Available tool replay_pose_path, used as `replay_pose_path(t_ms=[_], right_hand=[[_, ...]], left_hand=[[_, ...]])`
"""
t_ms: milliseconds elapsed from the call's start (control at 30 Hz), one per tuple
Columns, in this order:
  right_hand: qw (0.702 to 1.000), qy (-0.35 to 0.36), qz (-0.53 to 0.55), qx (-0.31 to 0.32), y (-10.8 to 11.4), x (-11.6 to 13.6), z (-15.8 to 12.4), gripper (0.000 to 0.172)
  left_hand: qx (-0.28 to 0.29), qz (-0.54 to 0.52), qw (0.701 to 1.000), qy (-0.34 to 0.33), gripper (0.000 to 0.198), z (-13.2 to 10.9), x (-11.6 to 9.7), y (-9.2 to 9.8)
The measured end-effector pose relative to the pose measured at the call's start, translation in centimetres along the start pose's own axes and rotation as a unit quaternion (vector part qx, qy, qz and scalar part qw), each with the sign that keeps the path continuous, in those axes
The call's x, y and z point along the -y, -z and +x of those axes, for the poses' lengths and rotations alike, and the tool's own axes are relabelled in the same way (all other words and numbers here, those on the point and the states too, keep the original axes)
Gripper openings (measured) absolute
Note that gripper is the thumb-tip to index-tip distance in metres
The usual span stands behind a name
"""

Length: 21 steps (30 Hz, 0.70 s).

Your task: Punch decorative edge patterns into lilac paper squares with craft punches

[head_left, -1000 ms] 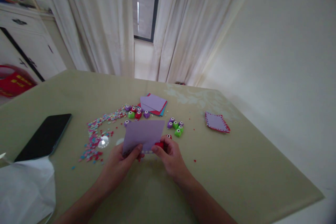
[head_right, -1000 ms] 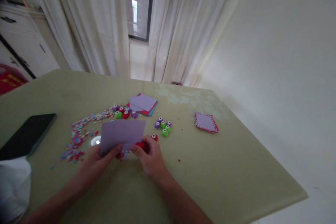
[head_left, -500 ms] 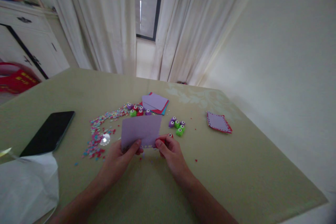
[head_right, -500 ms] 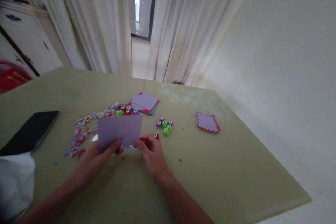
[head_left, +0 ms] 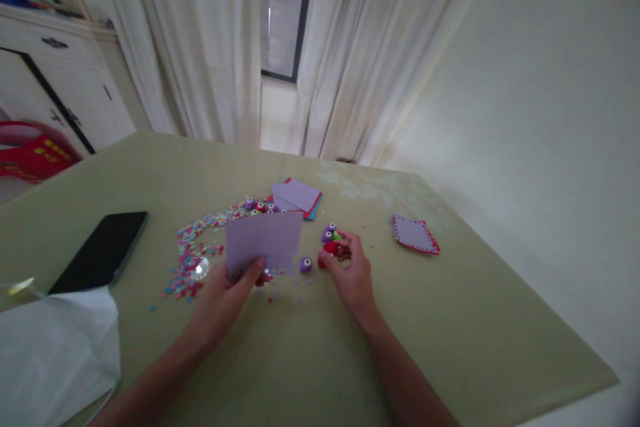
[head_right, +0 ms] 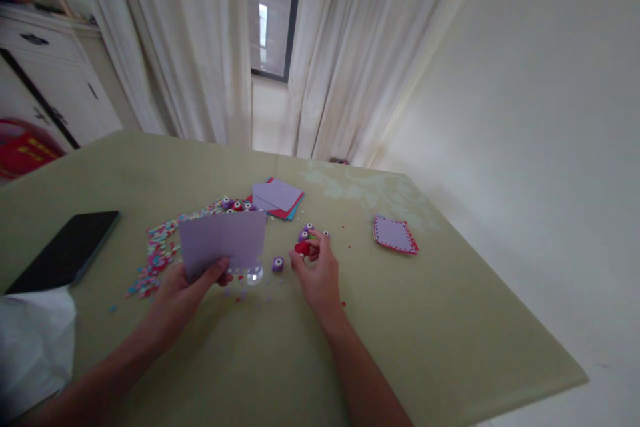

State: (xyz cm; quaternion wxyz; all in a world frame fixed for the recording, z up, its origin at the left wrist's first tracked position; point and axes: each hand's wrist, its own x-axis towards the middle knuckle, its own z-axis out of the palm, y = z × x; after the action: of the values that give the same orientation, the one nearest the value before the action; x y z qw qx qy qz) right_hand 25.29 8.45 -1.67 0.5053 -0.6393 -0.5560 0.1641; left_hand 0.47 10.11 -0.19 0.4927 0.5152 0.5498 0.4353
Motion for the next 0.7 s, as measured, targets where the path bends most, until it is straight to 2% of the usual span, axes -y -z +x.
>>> replay_pose_path(t_ms=[100, 167, 300, 400, 500, 567, 633, 700], right_hand=[[0.994, 0.057, -0.090, 0.013, 0.3, -0.8, 0.5, 0.028], [0.987, 0.088, -0.130, 0.039, 0.2, -1.3, 0.7, 0.021], [0.975, 0.108, -0.191, 0.048, -0.4, -1.4, 0.9, 0.028], [0.962, 0.142, -0.228, 0.057, -1.6, 0.0, 1.0, 0.028], [0.942, 0.190, -0.238, 0.140, -4.1, 2.4, 1.7, 0.026], [0.916, 0.239, -0.248, 0.204, -6.6, 3.9, 2.4, 0.032], [0.890, 0.282, -0.270, 0.237, -9.3, 4.9, 3.2, 0.041], [0.867, 0.292, -0.303, 0.266, -11.7, 5.4, 3.8, 0.034]], left_hand=[[-0.019, -0.011, 1.000, -0.020, 0.037, 0.2, -0.5, 0.4], [-0.053, -0.015, 0.998, -0.028, 0.037, 0.7, -0.6, 0.9], [-0.140, -0.054, 0.988, -0.038, 0.036, 2.3, 0.2, 2.3], [-0.177, -0.103, 0.978, -0.042, 0.036, 3.3, 1.0, 2.9], [-0.188, -0.111, 0.975, -0.043, 0.034, 3.5, 1.0, 3.0], [-0.185, -0.079, 0.978, -0.048, 0.034, 3.2, 0.5, 2.9], [-0.180, -0.039, 0.981, -0.058, 0.036, 2.7, -0.1, 2.9], [-0.173, -0.018, 0.982, -0.072, 0.037, 2.4, -0.7, 2.8]])
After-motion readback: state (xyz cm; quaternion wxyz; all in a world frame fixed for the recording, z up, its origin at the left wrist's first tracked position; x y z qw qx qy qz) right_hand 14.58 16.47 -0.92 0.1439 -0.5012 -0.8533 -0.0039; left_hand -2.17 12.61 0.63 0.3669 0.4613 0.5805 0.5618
